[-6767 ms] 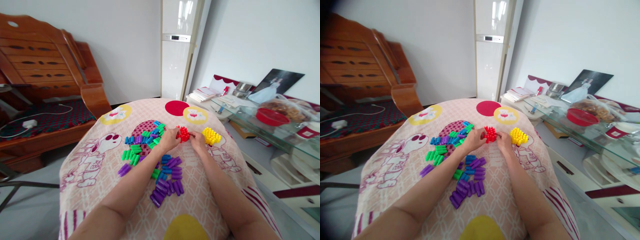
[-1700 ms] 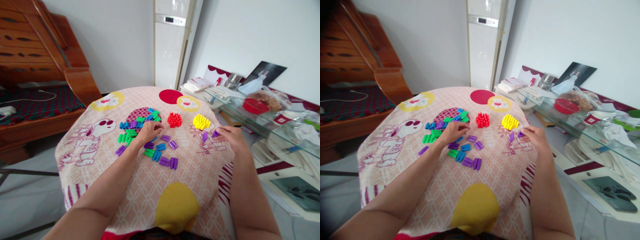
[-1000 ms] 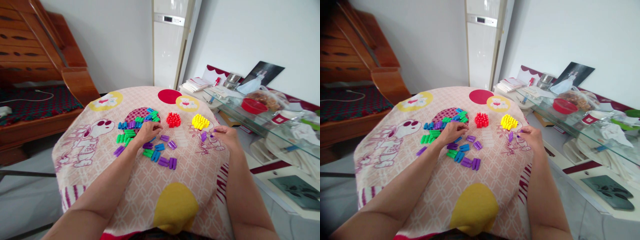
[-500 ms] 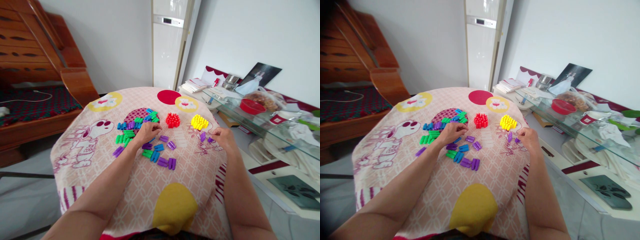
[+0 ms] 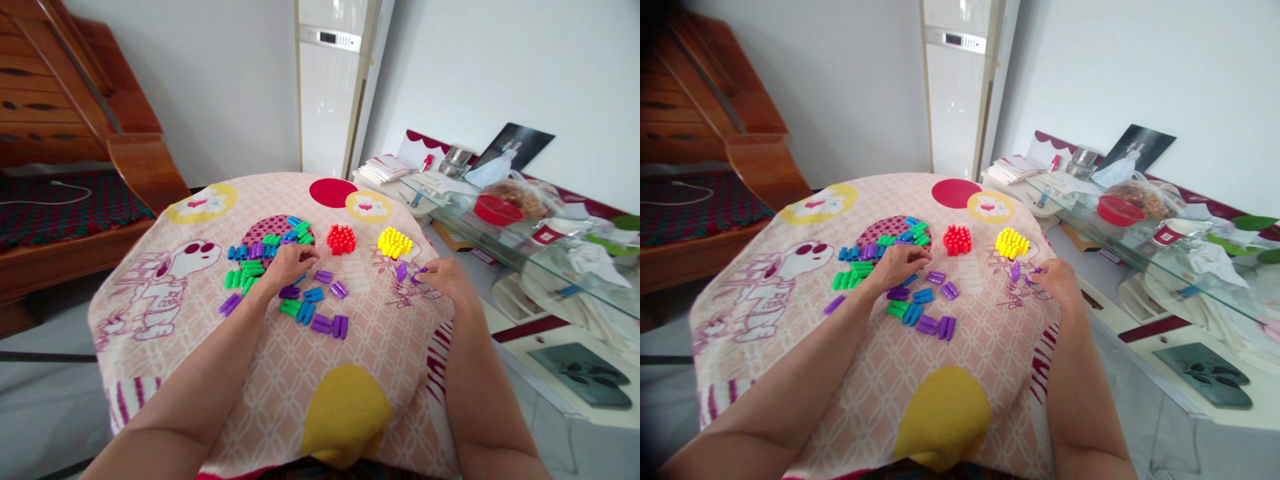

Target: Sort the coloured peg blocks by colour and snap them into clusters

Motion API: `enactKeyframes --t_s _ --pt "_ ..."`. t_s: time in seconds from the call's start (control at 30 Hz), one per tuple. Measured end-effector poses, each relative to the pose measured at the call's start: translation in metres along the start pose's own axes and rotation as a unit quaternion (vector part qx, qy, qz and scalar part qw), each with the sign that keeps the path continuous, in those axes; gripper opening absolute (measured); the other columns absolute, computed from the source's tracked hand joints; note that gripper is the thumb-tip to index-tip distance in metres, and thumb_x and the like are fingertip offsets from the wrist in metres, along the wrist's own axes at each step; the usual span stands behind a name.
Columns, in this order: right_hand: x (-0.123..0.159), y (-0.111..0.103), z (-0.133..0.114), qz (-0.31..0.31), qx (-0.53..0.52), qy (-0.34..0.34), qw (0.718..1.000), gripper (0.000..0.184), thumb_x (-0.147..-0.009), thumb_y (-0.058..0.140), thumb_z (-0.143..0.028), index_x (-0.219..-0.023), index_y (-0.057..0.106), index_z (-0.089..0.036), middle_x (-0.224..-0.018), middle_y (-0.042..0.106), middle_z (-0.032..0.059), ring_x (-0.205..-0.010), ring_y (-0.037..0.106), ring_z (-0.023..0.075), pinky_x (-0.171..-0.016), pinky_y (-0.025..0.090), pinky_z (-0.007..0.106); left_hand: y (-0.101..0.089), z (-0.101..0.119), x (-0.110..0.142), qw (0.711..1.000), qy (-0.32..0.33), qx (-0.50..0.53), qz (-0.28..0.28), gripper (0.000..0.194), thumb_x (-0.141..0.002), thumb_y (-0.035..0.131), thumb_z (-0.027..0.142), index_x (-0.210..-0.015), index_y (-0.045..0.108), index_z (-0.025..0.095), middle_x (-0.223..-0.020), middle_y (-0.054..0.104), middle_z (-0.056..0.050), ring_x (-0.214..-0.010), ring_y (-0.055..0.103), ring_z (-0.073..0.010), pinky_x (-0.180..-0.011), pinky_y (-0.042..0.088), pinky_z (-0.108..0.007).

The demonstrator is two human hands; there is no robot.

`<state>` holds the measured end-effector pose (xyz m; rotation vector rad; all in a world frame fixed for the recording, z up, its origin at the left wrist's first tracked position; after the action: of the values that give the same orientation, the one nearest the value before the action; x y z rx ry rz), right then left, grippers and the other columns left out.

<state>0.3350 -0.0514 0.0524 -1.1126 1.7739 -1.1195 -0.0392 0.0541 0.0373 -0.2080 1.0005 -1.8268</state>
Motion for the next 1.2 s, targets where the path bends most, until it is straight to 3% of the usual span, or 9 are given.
enactKeyframes --t_s 0.13,0.3,0.67,0.77,0.9,1.0,1.07,1.2 --pt "0.002 0.002 -0.005 -0.026 -0.064 -0.032 0.997 0.014 -0.064 0.078 -0.030 -0.072 0.071 -0.020 -0.069 0.073 0.0022 -0.069 0.069 0.0214 -0.063 0.049 0.029 0.000 -0.001 0.000 1.000 0.001 0.005 0.001 0.026 -0.078 0.054 0.028 -0.087 0.076 0.017 -0.071 0.074 -0.003 -0.068 0.066 -0.0167 -0.061 0.047 -0.023" --pt "0.011 0.006 -0.015 -0.112 -0.182 -0.064 0.975 0.020 -0.063 0.077 -0.024 -0.082 0.071 -0.021 -0.077 0.076 0.0006 -0.070 0.070 0.0190 -0.066 0.053 0.028 0.000 -0.001 0.000 1.000 0.003 0.004 0.002 0.026 -0.078 0.054 0.028 -0.087 0.076 0.017 -0.073 0.074 -0.003 -0.069 0.067 -0.0168 -0.061 0.047 -0.023" --pt "0.006 0.014 -0.018 -0.092 -0.173 -0.072 0.978 0.027 -0.061 0.079 -0.024 -0.086 0.072 -0.021 -0.081 0.076 0.0018 -0.074 0.071 0.0208 -0.070 0.055 0.031 0.001 -0.003 -0.001 1.000 0.004 0.004 0.000 0.024 -0.079 0.055 0.026 -0.086 0.076 0.017 -0.070 0.074 -0.002 -0.068 0.066 -0.0162 -0.061 0.046 -0.023" --pt "0.008 0.005 -0.021 -0.016 -0.140 -0.064 0.988 0.034 -0.063 0.081 -0.034 -0.094 0.074 -0.021 -0.079 0.076 0.0036 -0.074 0.071 0.0225 -0.068 0.054 0.031 0.002 -0.003 -0.001 1.000 0.003 0.004 0.001 0.024 -0.079 0.055 0.025 -0.087 0.077 0.016 -0.070 0.073 -0.002 -0.067 0.066 -0.0159 -0.061 0.046 -0.023" --pt "0.015 -0.009 -0.039 0.188 -0.142 -0.061 0.970 0.030 -0.079 0.067 -0.045 -0.087 0.076 -0.018 -0.069 0.072 0.0055 -0.066 0.066 0.0221 -0.063 0.050 0.031 0.002 0.000 -0.001 1.000 -0.003 -0.008 0.020 0.025 -0.080 0.055 0.023 -0.089 0.077 0.016 -0.071 0.073 -0.002 -0.065 0.064 -0.0154 -0.062 0.045 -0.024" --pt "0.025 -0.004 -0.062 0.239 -0.183 -0.117 0.946 0.031 -0.086 0.058 -0.044 -0.078 0.074 -0.018 -0.066 0.069 0.0050 -0.061 0.063 0.0198 -0.061 0.048 0.030 -0.010 -0.001 -0.001 0.999 -0.019 -0.009 0.040 0.024 -0.080 0.055 0.023 -0.088 0.077 0.016 -0.069 0.072 -0.001 -0.063 0.063 -0.0144 -0.062 0.045 -0.023" --pt "0.032 0.006 -0.079 0.211 -0.187 -0.157 0.947 0.032 -0.087 0.056 -0.044 -0.074 0.071 -0.020 -0.064 0.068 0.0043 -0.061 0.062 0.0195 -0.061 0.048 0.029 -0.027 -0.008 0.001 0.996 -0.040 -0.021 0.071 0.023 -0.079 0.056 0.024 -0.086 0.076 0.016 -0.070 0.073 -0.001 -0.063 0.063 -0.0146 -0.062 0.045 -0.024" --pt "0.042 0.030 -0.107 0.128 -0.171 -0.229 0.950 0.031 -0.091 0.052 -0.043 -0.075 0.070 -0.023 -0.071 0.071 0.0056 -0.068 0.065 0.0203 -0.069 0.050 0.030 -0.068 -0.037 0.010 0.974 -0.116 -0.067 0.185 0.023 -0.078 0.057 0.025 -0.089 0.075 0.016 -0.080 0.076 -0.005 -0.071 0.066 -0.0176 -0.066 0.048 -0.026"
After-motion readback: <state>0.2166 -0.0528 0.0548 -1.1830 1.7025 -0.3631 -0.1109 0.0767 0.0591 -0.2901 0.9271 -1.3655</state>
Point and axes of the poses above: each hand's wrist, its own x-axis away from the middle knuckle, its own y-axis out of the palm, z = x × y, the point moved 2 cm from there along -x, towards the middle knuckle
